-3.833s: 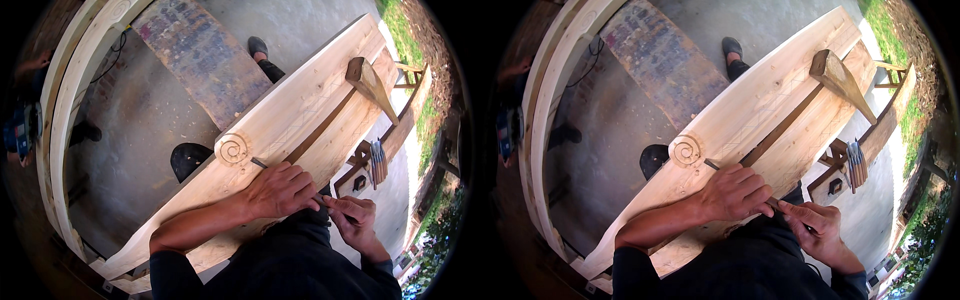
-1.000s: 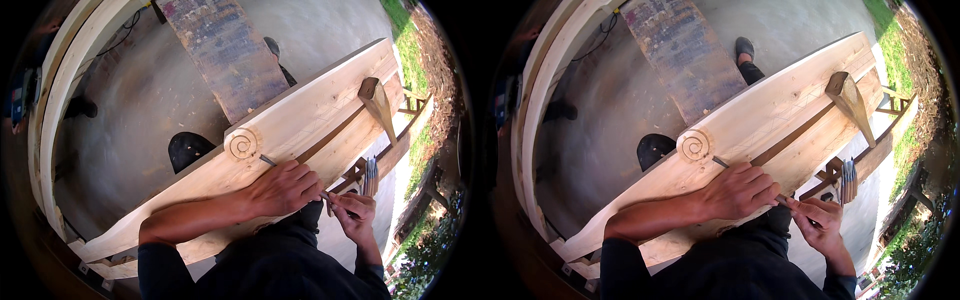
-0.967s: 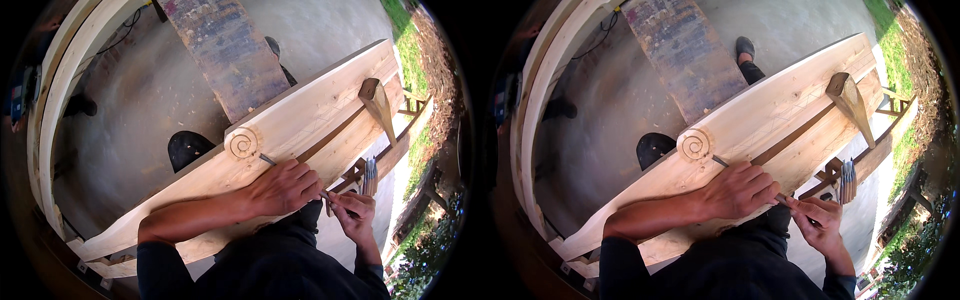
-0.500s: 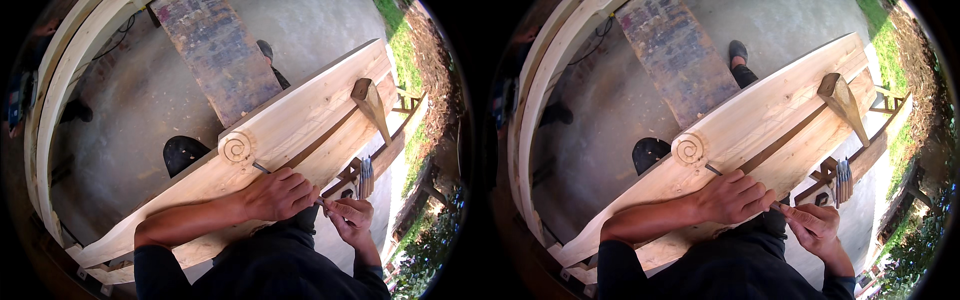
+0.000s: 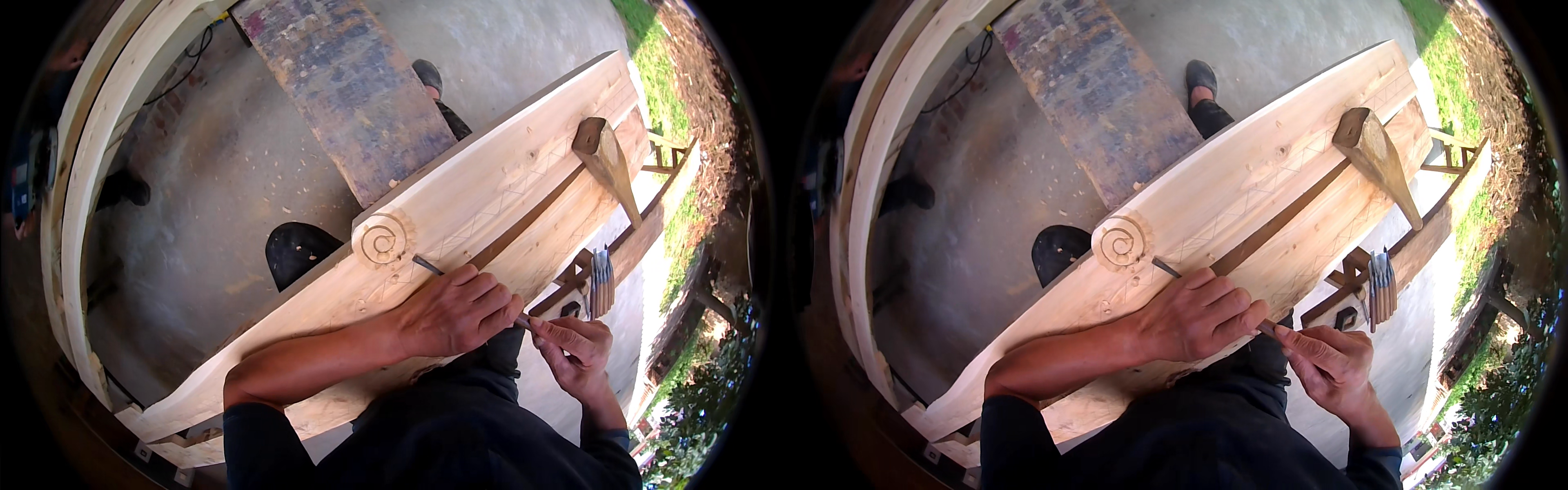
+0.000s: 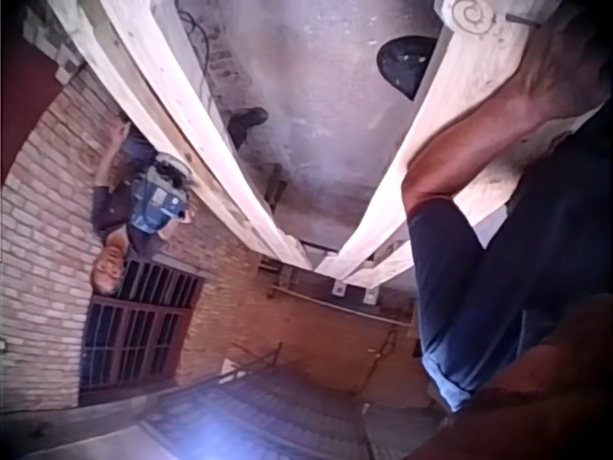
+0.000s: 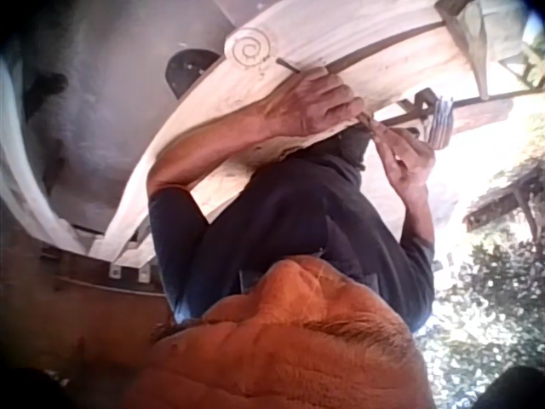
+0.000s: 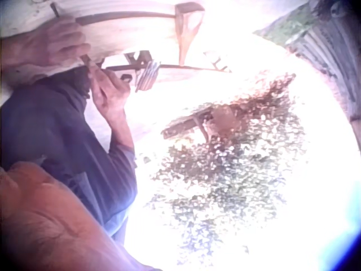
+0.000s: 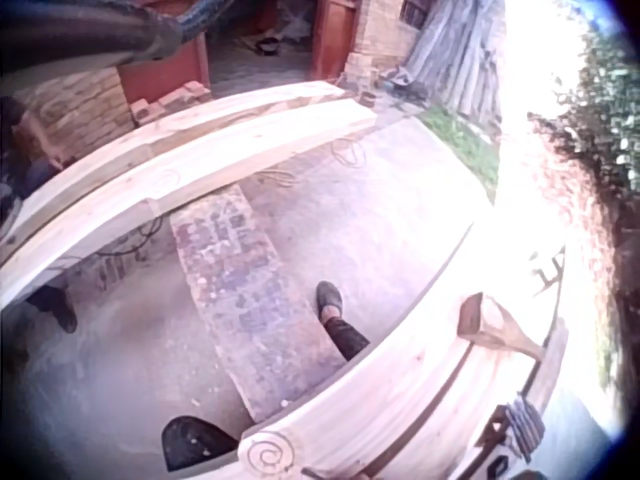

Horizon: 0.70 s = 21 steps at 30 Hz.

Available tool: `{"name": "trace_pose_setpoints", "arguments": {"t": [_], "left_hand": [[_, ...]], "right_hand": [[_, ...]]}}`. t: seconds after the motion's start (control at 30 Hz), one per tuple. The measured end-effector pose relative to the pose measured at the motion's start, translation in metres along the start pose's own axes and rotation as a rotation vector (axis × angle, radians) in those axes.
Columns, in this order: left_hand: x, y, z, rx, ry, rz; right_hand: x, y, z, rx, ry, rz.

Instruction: The person carves decorative spiral patterns into the surface of wooden planks using a chisel and a wooden mallet.

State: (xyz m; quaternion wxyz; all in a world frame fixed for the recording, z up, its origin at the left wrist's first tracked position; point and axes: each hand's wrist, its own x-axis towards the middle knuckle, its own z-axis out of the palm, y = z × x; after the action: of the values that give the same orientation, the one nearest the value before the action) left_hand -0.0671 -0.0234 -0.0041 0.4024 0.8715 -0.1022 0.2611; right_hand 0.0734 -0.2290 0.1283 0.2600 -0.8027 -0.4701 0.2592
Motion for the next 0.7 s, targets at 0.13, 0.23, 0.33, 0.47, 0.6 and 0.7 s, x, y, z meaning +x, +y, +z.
{"name": "trace_pose_setpoints", "arguments": {"t": [0.13, 0.23, 0.33, 0.47, 0.6, 0.7], "left_hand": [[0.000, 0.000, 0.001, -0.006, 0.019, -0.016], [0.002, 0.000, 0.001, 0.002, 0.025, -0.035], [0.004, 0.001, 0.000, 0.002, 0.027, -0.057], [0.005, 0.002, 0.000, -0.015, 0.043, -0.092], [0.005, 0.001, 0.002, -0.006, 0.049, -0.102], [0.004, 0.001, 0.001, 0.007, 0.025, -0.098]], "right_hand": [[0.008, -0.013, -0.009, -0.047, -0.038, 0.012], [0.014, -0.007, -0.010, -0.015, -0.039, 0.007], [0.017, -0.004, -0.011, -0.034, -0.043, -0.021], [0.019, 0.002, -0.009, -0.028, -0.049, -0.036], [0.023, 0.006, -0.006, 0.014, -0.042, -0.041], [0.019, 0.007, -0.004, 0.019, -0.049, -0.030]]}}
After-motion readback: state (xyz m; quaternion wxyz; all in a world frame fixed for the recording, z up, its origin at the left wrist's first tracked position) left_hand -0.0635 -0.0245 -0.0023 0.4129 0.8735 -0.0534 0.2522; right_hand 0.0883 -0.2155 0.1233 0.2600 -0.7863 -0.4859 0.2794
